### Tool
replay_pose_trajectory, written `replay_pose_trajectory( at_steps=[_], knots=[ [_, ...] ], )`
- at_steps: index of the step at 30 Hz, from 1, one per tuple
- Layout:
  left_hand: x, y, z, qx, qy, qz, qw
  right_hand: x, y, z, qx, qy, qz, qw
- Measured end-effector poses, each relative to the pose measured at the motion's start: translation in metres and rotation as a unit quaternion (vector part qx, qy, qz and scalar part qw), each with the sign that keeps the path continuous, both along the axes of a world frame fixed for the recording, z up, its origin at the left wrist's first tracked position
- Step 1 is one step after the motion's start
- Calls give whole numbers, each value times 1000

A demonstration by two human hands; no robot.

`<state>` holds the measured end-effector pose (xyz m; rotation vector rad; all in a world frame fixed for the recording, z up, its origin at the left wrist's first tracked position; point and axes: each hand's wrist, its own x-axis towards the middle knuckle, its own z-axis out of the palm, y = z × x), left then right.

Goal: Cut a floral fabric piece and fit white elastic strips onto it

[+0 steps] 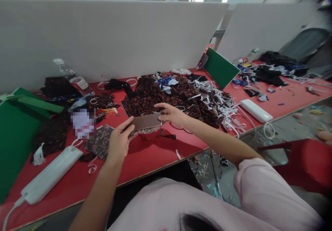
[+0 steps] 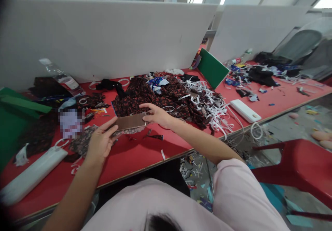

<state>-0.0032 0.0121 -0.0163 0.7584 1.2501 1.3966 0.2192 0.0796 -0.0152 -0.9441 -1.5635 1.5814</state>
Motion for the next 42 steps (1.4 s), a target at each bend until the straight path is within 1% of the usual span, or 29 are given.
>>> replay_pose_trajectory(
  at_steps=[2, 3, 7, 9, 10, 12, 13, 14, 15, 16, 17, 18, 19, 20, 21, 22, 23, 25, 27, 29, 31, 32, 33, 35, 36, 37, 39, 41, 42],
  knots=[
    [5, 1, -5, 12, 14, -1, 1000, -2, 2, -2, 53, -36, -19, 998],
    [7, 3, -9, 8, 16, -8, 1000, -3, 4, -4, 56, -55, -22, 997],
    [10, 8, -28, -62, -19, -28, 998, -4, 8, -17, -21, -124, -33, 992],
    [8, 6, -31, -84, -46, -31, 995, -3, 5, -21, -33, -137, -46, 989],
    [5, 4, -29, -88, -59, -32, 994, -3, 1, -21, -30, -132, -48, 990],
    [-4, -1, -18, -87, -73, -23, 993, -4, -9, -20, -14, -115, -57, 992],
    [-9, -4, -10, -77, -68, -9, 995, -7, -16, -19, 10, -115, -74, 991],
    [-15, -6, 0, -62, -59, 18, 996, -11, -24, -19, 53, -127, -96, 986],
    [-20, -8, 9, -35, -48, 54, 997, -17, -33, -20, 112, -155, -117, 975],
    [-25, -8, 18, -2, -32, 89, 996, -25, -43, -23, 190, -201, -123, 953],
    [-28, -9, 26, 28, -18, 118, 993, -34, -53, -27, 277, -252, -94, 922],
    [-29, -8, 32, 54, -6, 134, 989, -42, -62, -33, 348, -299, -22, 888],
    [-28, -7, 36, 67, 2, 141, 988, -50, -70, -39, 397, -331, 49, 854],
    [-25, -6, 38, 69, 5, 135, 988, -55, -76, -45, 427, -354, 99, 826],
    [-21, -5, 39, 61, 5, 120, 991, -56, -79, -52, 442, -373, 130, 806],
    [-15, -5, 39, 48, 1, 98, 994, -54, -80, -57, 448, -388, 142, 793],
    [-8, -4, 38, 36, -3, 75, 997, -47, -79, -61, 449, -400, 144, 786],
    [5, -5, 35, 31, -12, 39, 999, -22, -69, -66, 442, -422, 121, 782],
    [16, -6, 29, 45, -31, 21, 998, 12, -55, -66, 431, -436, 95, 784],
    [23, -8, 20, 52, -60, 9, 997, 44, -39, -62, 413, -442, 87, 792],
    [28, -9, 5, 33, -80, -6, 996, 64, -27, -54, 392, -434, 76, 808],
    [29, -10, -4, 11, -81, -17, 997, 69, -23, -49, 381, -432, 43, 817],
    [30, -11, -13, -29, -74, -26, 996, 70, -21, -43, 370, -431, -6, 823],
    [31, -14, -29, -97, -60, -39, 993, 62, -21, -31, 364, -427, -106, 821],
    [31, -15, -34, -115, -51, -38, 991, 55, -24, -26, 374, -423, -130, 815],
    [31, -16, -38, -127, -45, -40, 990, 47, -27, -22, 394, -418, -119, 810],
    [30, -18, -41, -136, -38, -47, 989, 30, -36, -18, 437, -406, -37, 802],
    [28, -20, -40, -136, -38, -57, 988, 15, -43, -19, 458, -402, 47, 792],
    [26, -22, -39, -134, -38, -63, 988, 10, -46, -22, 460, -403, 76, 788]
  ],
)
